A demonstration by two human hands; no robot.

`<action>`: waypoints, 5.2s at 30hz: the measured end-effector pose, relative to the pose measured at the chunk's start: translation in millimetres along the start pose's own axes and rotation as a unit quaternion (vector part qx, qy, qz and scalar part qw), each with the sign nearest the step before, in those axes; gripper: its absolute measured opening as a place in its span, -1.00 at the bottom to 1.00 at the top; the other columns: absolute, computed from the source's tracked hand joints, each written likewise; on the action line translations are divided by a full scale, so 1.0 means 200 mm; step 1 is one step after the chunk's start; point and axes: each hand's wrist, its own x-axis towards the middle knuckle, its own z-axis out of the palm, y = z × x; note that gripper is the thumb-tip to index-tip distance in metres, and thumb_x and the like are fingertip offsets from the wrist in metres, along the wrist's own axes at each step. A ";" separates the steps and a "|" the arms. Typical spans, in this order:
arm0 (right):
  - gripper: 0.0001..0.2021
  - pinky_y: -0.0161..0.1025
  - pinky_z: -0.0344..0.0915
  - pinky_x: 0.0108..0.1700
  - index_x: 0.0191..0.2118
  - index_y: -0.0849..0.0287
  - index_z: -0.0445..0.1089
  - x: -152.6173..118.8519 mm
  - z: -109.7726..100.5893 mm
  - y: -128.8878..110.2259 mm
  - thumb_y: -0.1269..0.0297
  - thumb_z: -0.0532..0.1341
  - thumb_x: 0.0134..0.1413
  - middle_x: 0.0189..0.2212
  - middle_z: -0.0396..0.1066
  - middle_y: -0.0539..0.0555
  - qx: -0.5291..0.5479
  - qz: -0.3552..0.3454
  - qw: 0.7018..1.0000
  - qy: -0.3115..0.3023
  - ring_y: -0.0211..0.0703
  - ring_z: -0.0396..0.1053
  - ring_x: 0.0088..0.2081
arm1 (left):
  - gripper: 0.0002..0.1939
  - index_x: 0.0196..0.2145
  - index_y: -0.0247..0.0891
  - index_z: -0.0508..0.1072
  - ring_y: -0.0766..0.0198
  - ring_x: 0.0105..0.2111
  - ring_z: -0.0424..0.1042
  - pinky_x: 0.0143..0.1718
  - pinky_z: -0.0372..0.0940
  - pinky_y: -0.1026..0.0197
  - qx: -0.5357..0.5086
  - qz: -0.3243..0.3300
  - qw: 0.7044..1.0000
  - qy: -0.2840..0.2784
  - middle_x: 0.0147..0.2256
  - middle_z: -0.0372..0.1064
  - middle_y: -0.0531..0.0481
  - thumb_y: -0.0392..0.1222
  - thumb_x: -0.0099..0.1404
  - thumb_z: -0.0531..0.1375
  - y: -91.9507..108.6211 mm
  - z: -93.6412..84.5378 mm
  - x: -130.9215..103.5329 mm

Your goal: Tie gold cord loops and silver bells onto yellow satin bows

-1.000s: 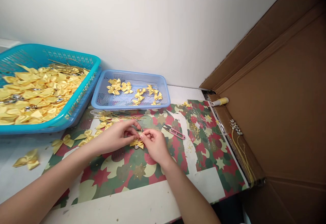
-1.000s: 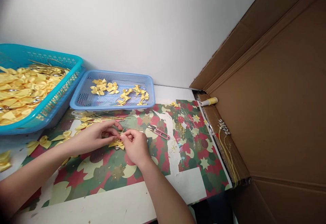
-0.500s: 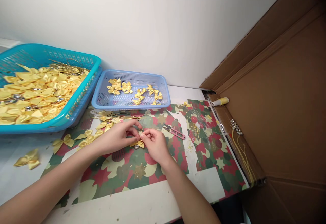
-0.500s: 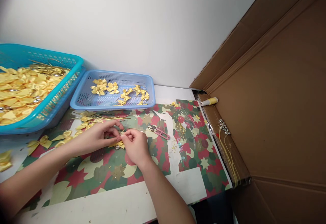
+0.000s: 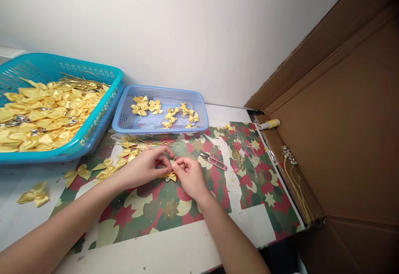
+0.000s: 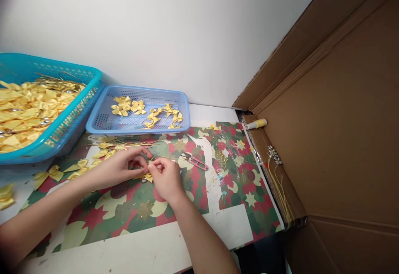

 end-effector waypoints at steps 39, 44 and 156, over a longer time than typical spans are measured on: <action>-0.81 -0.34 0.04 -0.52 -0.39 0.15 0.32 -0.03 -0.05 -0.09 0.13 0.19 0.09 -0.58 0.14 -0.13 -0.005 -0.016 1.000 0.002 -0.32 0.06 -0.57 | -0.78 -0.12 -0.14 0.28 0.20 -0.36 0.51 -0.33 0.35 0.22 -0.075 0.025 0.997 -0.014 -0.34 0.57 0.04 -0.09 0.31 0.19 0.00 0.02 -0.01; -0.82 -0.34 0.21 -0.45 -0.39 0.14 0.35 -0.05 -0.06 -0.10 0.14 0.23 0.08 -0.59 0.15 -0.13 0.027 0.008 0.999 -0.022 -0.30 0.12 -0.52 | -0.79 -0.17 -0.18 0.36 0.30 -0.47 0.34 -0.44 0.28 0.27 -0.046 0.043 0.998 0.020 -0.31 0.51 0.02 -0.13 0.23 0.19 0.05 0.01 -0.02; -0.84 -0.28 0.09 -0.36 -0.48 0.14 0.26 -0.13 -0.20 -0.29 0.36 0.14 0.13 -0.53 0.24 -0.08 -0.137 -0.147 0.976 -0.082 -0.27 0.16 -0.45 | -0.75 -0.35 -0.17 0.40 0.29 -0.46 0.22 -0.48 0.15 0.29 -0.223 -0.019 0.973 0.051 -0.48 0.26 0.10 0.06 0.31 0.22 0.19 0.04 -0.11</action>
